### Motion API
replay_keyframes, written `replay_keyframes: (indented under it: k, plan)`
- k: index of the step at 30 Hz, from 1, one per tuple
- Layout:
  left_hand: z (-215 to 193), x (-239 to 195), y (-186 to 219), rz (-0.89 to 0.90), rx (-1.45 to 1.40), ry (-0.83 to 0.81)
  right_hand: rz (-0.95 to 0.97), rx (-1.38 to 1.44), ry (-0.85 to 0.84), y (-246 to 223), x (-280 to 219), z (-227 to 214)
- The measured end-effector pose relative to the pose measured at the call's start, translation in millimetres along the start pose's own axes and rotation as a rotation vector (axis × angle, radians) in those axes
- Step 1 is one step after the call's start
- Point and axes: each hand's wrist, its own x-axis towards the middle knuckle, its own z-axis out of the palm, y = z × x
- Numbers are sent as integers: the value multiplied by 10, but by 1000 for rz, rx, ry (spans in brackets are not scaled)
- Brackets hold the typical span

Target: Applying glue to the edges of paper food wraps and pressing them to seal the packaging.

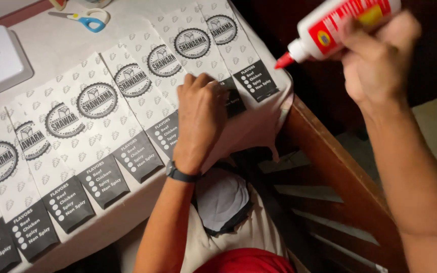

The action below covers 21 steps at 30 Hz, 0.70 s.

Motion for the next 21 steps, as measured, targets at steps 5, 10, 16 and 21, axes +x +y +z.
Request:
replay_keyframes:
  k: [5,10,16,21]
  plan:
    - [-58,-204,-30,-23,-82,-104,-46,72,-47,-112,-55,445]
    - [-1,-330,-8,24,-83,-96,-104,-80,81,148,-551,617]
    - [123,-406,-26,29,-58,-52,-91,-122,9,244,-909,610]
    - [317,-396,-120,43,-100,-18,-173,-200,66,534,-884,473]
